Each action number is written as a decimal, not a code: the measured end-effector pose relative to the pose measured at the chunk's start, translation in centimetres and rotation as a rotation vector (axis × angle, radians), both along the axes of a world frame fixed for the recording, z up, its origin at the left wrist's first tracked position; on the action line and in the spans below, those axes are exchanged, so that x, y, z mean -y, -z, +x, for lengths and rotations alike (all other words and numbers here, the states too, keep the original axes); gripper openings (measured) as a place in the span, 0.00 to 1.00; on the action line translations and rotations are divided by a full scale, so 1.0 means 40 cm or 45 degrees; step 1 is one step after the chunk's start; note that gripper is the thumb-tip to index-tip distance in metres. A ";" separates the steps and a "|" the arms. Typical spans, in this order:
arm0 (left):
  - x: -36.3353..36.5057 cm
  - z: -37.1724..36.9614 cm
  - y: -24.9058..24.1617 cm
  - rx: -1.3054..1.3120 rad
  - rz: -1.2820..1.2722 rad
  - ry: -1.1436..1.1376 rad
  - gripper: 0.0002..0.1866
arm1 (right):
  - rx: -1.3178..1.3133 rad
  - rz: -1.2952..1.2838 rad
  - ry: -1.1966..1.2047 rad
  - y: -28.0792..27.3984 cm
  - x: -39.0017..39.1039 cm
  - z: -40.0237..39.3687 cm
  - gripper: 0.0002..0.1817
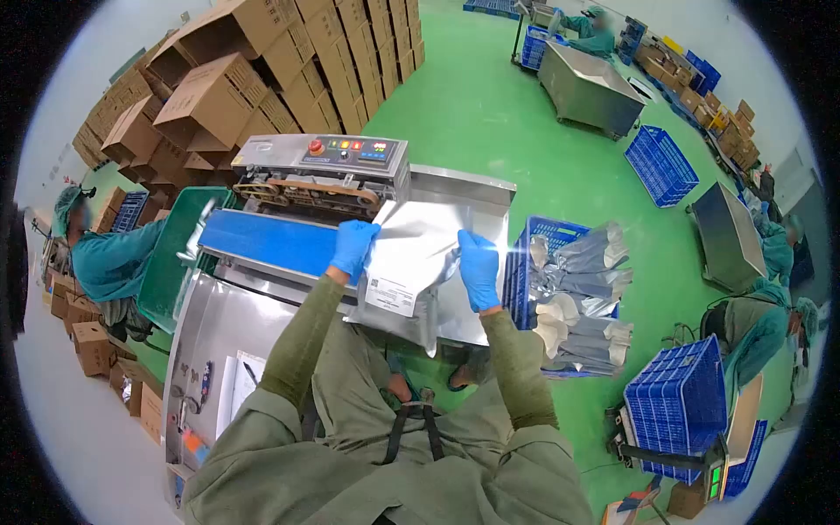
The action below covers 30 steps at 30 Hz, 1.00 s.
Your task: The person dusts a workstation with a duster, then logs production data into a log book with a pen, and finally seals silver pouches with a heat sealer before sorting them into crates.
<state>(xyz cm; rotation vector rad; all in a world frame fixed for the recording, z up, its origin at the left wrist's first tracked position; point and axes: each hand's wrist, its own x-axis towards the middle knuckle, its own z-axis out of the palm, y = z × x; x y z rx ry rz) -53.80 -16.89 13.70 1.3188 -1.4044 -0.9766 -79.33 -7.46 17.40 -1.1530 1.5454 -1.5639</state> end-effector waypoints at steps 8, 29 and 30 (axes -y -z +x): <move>0.149 0.108 0.171 0.235 -0.173 -0.024 0.16 | 0.095 0.034 -0.027 0.141 0.141 0.078 0.18; -0.238 0.391 -0.024 0.537 -0.279 -0.551 0.19 | -1.494 0.824 0.347 0.550 -0.201 -0.580 0.18; -0.258 0.372 -0.011 0.513 -0.334 -0.596 0.19 | -1.422 0.797 0.293 0.663 -0.185 -0.627 0.17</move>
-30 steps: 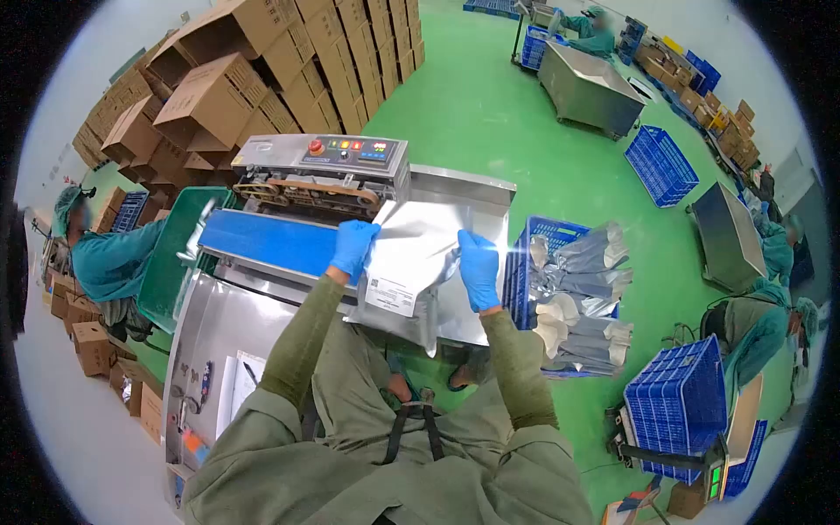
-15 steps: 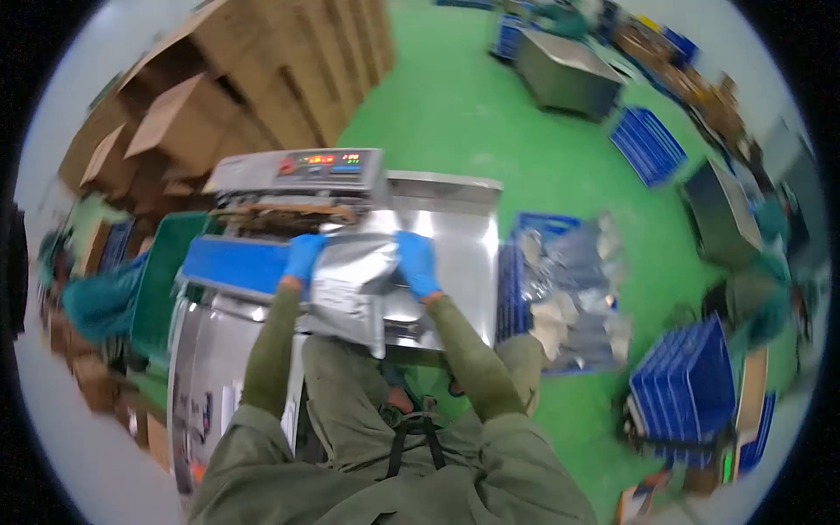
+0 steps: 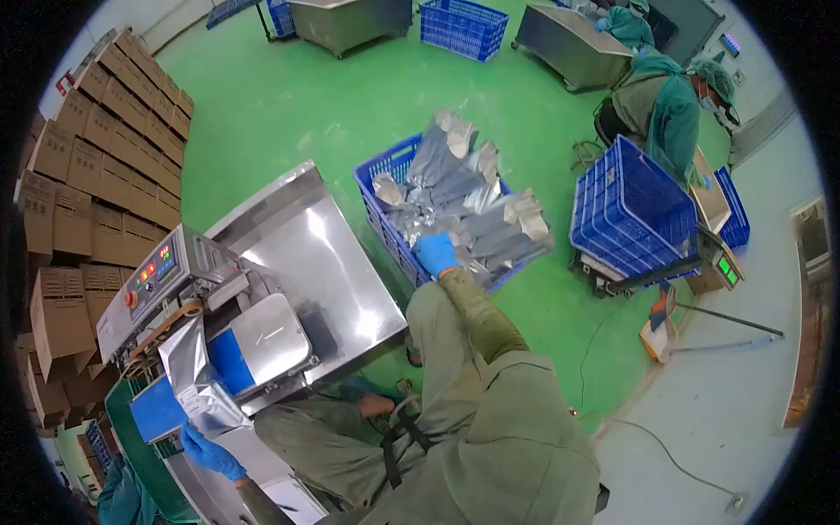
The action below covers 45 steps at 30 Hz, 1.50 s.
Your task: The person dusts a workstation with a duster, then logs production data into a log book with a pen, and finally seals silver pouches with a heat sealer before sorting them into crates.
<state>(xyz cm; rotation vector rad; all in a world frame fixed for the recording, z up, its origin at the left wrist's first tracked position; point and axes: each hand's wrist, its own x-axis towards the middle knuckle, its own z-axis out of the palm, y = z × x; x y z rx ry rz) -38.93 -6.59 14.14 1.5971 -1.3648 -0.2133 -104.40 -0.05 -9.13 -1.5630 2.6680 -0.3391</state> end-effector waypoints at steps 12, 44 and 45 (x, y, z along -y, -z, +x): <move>-0.130 -0.522 -0.088 -0.365 0.076 0.985 0.13 | 0.010 -0.704 -0.481 -0.754 0.047 0.083 0.14; 0.162 -0.249 -0.317 1.150 -0.270 1.067 0.09 | -0.301 -0.854 -1.071 -0.788 0.154 0.526 0.10; 0.165 -0.232 -0.327 1.449 -0.362 0.970 0.07 | -0.221 -0.903 -1.123 -0.771 0.136 0.517 0.10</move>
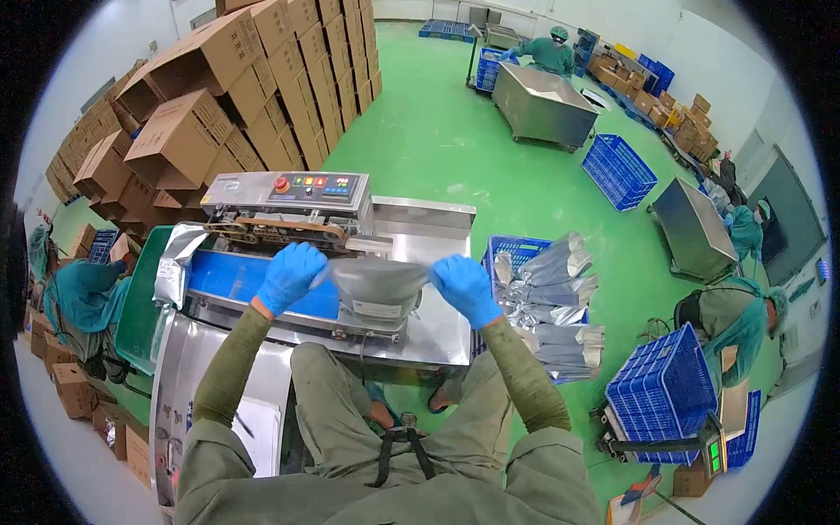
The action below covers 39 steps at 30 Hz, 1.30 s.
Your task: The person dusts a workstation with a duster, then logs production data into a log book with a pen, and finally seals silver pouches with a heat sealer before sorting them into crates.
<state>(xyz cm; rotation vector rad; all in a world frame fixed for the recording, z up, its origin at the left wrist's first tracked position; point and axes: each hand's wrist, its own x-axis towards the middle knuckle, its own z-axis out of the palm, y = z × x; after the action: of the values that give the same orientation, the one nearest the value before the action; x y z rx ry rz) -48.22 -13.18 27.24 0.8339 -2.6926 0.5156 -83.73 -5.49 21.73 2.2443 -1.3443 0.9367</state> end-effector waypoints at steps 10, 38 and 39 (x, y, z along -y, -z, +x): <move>-0.087 -0.172 0.113 -1.967 0.833 -0.227 0.08 | 1.307 0.228 -0.008 -0.009 -0.067 0.130 0.05; 0.329 0.222 0.470 -1.261 0.898 -0.768 0.15 | 1.665 0.843 -0.134 0.368 0.335 0.335 0.15; 0.306 0.252 0.454 -1.319 1.005 -0.721 0.13 | 2.006 1.000 -0.149 0.239 0.229 0.291 0.17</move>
<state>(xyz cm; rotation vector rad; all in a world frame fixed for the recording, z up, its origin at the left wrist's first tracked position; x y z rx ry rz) -38.15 -25.42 9.08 1.5083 -1.5962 -0.7691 -72.08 -14.66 12.18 1.7606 -2.4299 2.9343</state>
